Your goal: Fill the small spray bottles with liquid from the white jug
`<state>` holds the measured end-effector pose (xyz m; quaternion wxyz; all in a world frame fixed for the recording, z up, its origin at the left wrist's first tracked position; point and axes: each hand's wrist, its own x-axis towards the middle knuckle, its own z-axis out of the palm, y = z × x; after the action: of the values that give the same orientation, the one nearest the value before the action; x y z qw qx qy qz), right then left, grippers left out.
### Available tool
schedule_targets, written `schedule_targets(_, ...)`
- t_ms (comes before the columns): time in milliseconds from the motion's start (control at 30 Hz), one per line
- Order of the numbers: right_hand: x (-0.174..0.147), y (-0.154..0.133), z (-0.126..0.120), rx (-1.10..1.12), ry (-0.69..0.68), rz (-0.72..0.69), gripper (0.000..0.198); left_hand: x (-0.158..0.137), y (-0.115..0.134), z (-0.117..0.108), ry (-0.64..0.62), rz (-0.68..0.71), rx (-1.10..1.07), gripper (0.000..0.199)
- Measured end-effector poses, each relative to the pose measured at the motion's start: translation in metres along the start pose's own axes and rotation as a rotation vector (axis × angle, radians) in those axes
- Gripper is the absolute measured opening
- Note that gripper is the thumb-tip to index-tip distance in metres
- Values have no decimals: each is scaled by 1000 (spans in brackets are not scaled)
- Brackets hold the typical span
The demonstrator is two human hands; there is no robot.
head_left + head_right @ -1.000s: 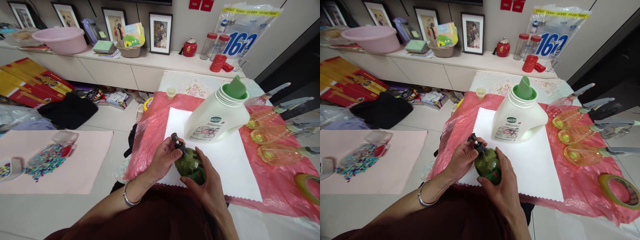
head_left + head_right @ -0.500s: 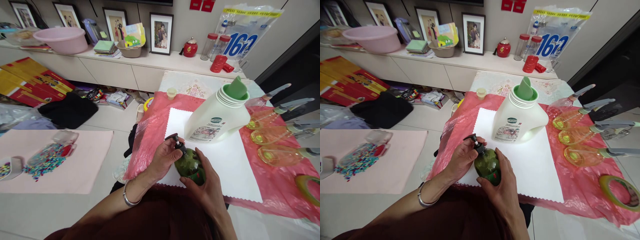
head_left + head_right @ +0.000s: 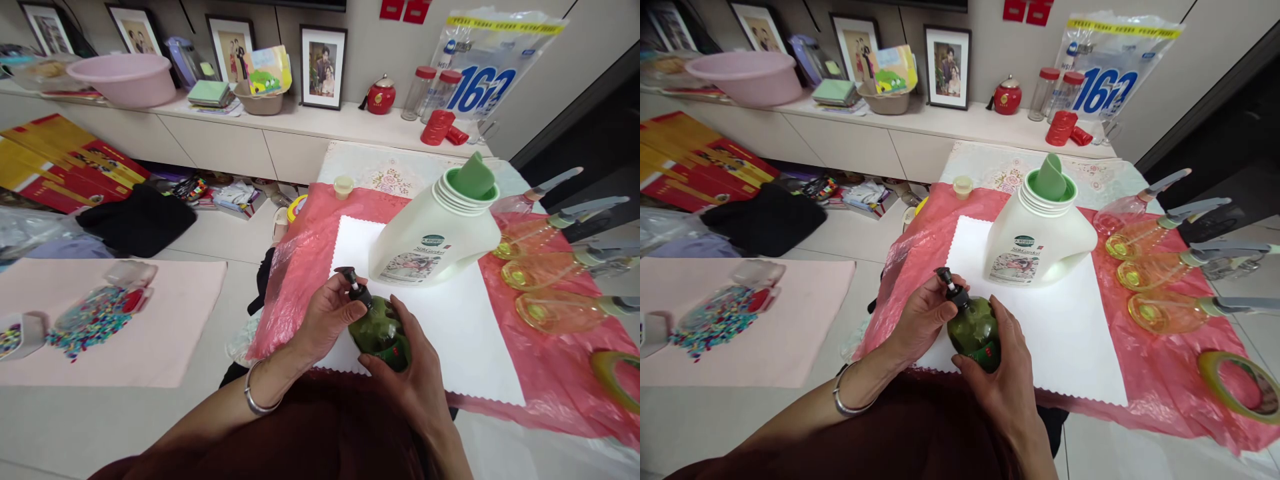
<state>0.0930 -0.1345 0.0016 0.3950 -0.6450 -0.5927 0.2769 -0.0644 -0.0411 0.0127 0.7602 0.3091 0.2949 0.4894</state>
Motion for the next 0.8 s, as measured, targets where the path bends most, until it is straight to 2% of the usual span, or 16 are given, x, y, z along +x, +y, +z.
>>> schedule_targets(167,1,-1,0,-18,17,-46,82,3,-2,-4,72,-29,11,48)
schedule_targets(300,1,1,1,-37,18,-47,83,2,2,-5,27,-6,21,52)
schedule_targets(500,1,1,4,-48,63,-43,81,-1,4,-3,-19,19,53,46)
schedule_targets(700,2,-2,4,-94,55,-99,79,0,3,-1,106,7,76,45)
schedule_targets(800,2,-2,4,-97,63,-107,79,0,5,-2,121,2,85,46)
